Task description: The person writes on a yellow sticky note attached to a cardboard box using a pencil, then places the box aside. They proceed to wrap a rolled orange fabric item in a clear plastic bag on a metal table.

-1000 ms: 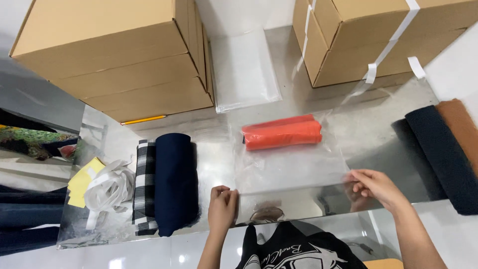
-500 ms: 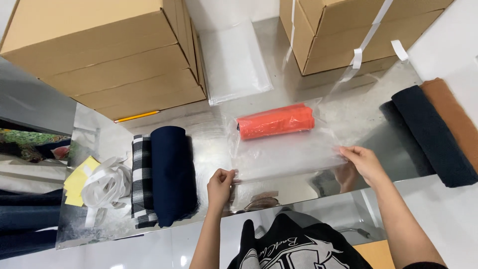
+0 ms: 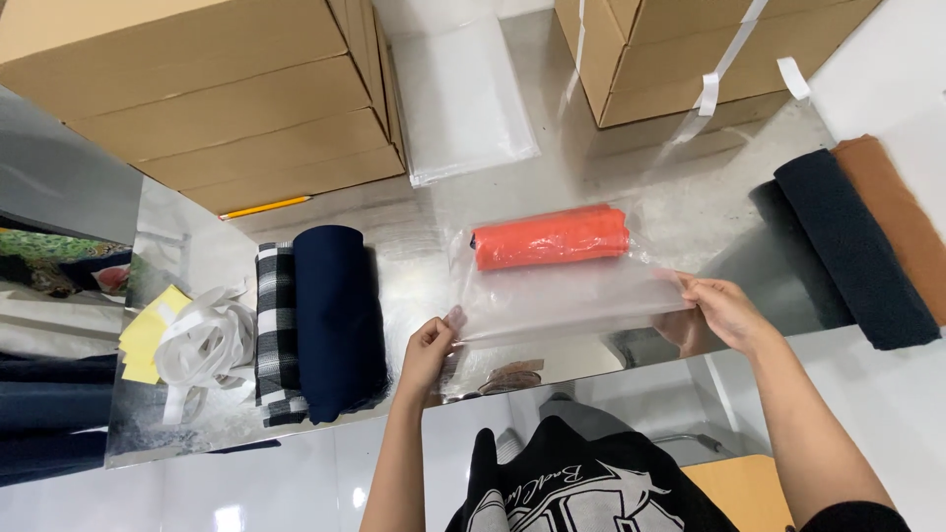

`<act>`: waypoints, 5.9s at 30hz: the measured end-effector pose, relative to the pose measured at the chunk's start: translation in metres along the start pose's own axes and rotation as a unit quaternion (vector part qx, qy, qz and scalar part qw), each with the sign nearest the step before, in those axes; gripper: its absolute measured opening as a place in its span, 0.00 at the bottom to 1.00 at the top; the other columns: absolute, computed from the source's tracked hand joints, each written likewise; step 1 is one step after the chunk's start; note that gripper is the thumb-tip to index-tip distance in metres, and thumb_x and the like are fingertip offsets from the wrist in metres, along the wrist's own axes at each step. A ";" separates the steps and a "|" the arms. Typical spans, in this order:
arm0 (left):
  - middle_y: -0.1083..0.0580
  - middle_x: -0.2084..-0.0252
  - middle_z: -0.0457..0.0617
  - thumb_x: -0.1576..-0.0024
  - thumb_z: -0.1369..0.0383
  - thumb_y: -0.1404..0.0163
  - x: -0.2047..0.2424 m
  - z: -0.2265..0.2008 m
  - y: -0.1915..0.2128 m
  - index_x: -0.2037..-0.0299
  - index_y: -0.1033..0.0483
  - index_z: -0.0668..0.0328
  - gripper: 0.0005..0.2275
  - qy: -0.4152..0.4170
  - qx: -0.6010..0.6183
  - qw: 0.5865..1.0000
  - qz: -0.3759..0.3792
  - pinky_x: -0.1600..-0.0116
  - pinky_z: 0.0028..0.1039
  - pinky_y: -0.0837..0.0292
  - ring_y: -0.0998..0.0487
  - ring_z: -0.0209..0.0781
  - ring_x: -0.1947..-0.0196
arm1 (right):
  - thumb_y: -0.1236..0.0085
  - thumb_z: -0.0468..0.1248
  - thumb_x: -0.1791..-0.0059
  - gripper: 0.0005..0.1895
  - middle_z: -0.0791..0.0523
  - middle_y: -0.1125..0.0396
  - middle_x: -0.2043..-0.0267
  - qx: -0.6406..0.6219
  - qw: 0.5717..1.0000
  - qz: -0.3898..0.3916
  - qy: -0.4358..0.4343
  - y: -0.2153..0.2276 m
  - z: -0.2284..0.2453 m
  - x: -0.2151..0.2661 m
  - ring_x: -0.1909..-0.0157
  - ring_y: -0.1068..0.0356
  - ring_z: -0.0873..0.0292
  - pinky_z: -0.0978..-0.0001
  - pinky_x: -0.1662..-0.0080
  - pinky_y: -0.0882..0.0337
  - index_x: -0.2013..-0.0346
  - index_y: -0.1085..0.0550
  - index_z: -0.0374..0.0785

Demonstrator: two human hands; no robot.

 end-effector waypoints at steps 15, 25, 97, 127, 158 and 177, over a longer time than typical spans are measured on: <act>0.19 0.46 0.56 0.43 0.63 0.33 0.009 0.000 0.010 0.43 0.24 0.56 0.21 0.078 -0.096 0.992 -0.028 0.60 0.29 0.15 0.16 0.43 0.55 | 0.26 0.37 0.58 0.10 0.52 0.21 0.42 0.358 0.932 0.021 0.045 0.047 -0.043 -0.015 0.38 0.29 0.44 0.56 0.36 0.35 0.77 0.17 0.32; 0.26 0.46 0.55 0.41 0.64 0.38 0.024 -0.080 -0.034 0.37 0.27 0.57 0.22 -0.130 -0.357 0.915 -0.139 0.44 0.45 0.22 0.23 0.60 0.42 | 0.34 0.59 0.51 0.16 0.55 0.28 0.36 0.585 0.808 -0.043 0.060 0.029 -0.014 -0.024 0.31 0.30 0.44 0.49 0.32 0.31 0.56 0.14 0.57; 0.17 0.55 0.60 0.42 0.62 0.38 -0.101 0.017 0.001 0.39 0.23 0.62 0.22 0.031 -0.372 0.914 -0.159 0.53 0.46 0.17 0.15 0.60 0.50 | 0.22 0.56 0.62 0.24 0.62 0.21 0.65 0.392 0.890 -0.233 -0.009 0.061 -0.062 -0.083 0.54 0.20 0.52 0.62 0.56 0.24 0.55 0.16 0.56; 0.26 0.75 0.41 0.44 0.68 0.33 -0.094 -0.004 -0.008 0.52 0.15 0.60 0.11 0.178 0.048 0.983 0.015 0.79 0.10 0.35 0.24 0.26 0.81 | 0.45 0.35 0.43 0.11 0.45 0.21 0.51 -0.055 0.979 0.091 -0.171 0.021 -0.024 -0.102 0.60 0.20 0.45 0.60 0.64 0.20 0.49 0.24 0.31; 0.30 0.85 0.49 0.39 0.59 0.40 -0.072 -0.031 -0.049 0.56 0.15 0.57 0.11 0.152 -0.065 0.986 0.007 0.77 0.20 0.43 0.30 0.33 0.84 | 0.42 0.39 0.41 0.11 0.46 0.33 0.70 0.042 0.992 -0.078 -0.095 0.061 -0.041 -0.101 0.66 0.32 0.59 0.71 0.71 0.40 0.52 0.24 0.31; 0.40 0.81 0.37 0.38 0.73 0.44 -0.069 -0.024 -0.044 0.70 0.24 0.55 0.07 0.060 0.005 0.998 0.016 0.72 0.20 0.58 0.49 0.26 0.81 | 0.52 0.29 0.46 0.17 0.45 0.38 0.78 0.056 0.989 -0.039 -0.131 0.061 -0.036 -0.092 0.77 0.47 0.62 0.73 0.76 0.57 0.48 0.21 0.25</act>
Point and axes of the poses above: each hand's wrist, its own x-axis away from the middle knuckle, its own y-axis out of the back of the hand, z = x × y, the point moved 9 cm from there along -x, towards the middle knuckle
